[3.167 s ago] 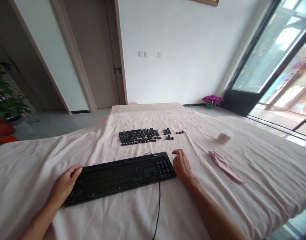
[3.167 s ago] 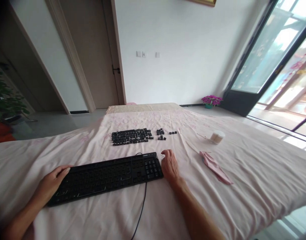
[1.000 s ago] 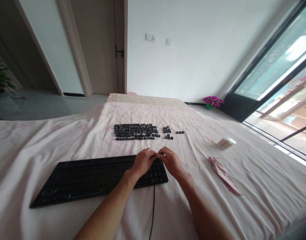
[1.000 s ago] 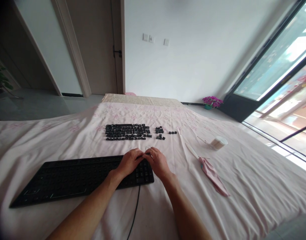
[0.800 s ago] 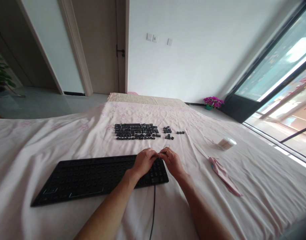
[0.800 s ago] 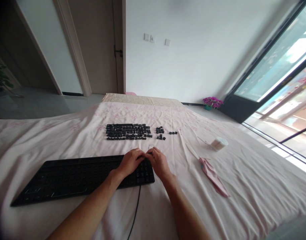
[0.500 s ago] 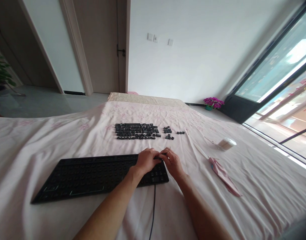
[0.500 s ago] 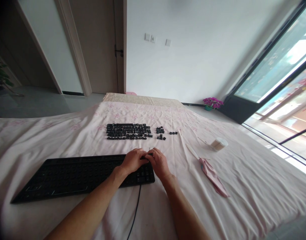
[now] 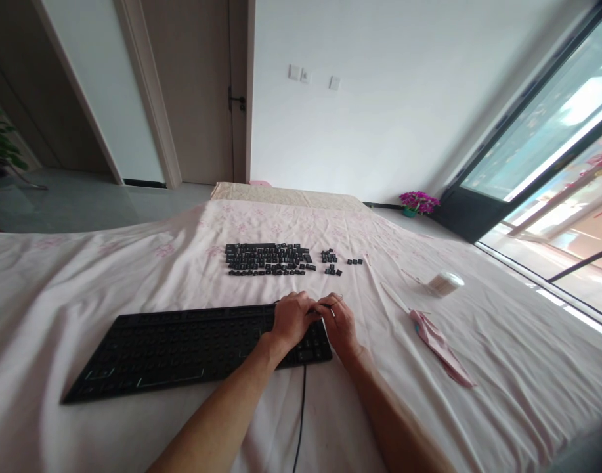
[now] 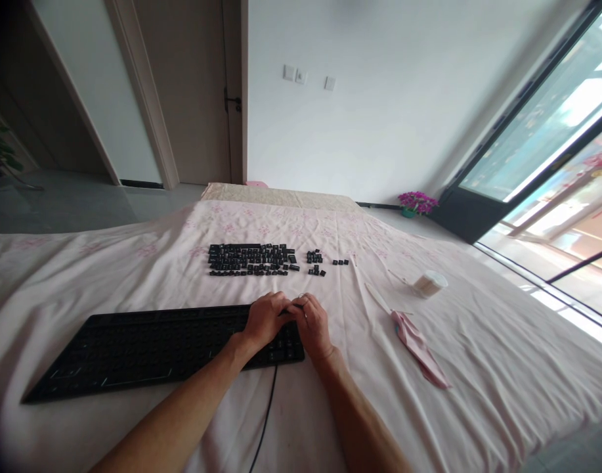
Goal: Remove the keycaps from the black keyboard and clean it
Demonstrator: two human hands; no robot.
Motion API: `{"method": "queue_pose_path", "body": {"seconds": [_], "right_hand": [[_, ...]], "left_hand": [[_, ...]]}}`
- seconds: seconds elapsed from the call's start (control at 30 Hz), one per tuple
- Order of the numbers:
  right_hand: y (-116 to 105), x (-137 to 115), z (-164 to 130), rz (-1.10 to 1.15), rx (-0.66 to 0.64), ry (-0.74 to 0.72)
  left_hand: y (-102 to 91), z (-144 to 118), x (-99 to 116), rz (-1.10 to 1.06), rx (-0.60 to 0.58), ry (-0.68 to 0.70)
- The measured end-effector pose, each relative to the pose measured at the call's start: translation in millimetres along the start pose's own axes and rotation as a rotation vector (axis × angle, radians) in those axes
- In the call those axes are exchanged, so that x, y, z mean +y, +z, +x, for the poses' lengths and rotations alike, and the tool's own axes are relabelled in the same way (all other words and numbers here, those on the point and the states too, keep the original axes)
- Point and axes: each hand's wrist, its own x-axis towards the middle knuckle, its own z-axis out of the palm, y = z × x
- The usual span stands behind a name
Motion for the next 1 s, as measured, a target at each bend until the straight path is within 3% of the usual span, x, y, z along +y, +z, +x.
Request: {"method": "queue_pose_path", "body": {"seconds": [0.13,0.37,0.57,0.77,1.0], "right_hand": [[-1,-3,-1,0.026,0.097,0.02],[-2,-11,0,0.07,0.061,-0.017],[-13,-13,-1,0.076,0.153,-0.01],[-16,1,-5,-0.146,-0.037,0.162],[-14,3,-8,-0.255,-0.204,0.238]], "left_hand": [[-0.7,0,1,-0.075,0.035,0.008],[3.3,1,-4,-0.151,0.038,-0.026],[6.5,-2,-6,-0.233,0.079,-0.017],[8.1,-6,-5,-0.247,0.073,0.007],[5.5,-2,-9,-0.404,0.127,-0.121]]}}
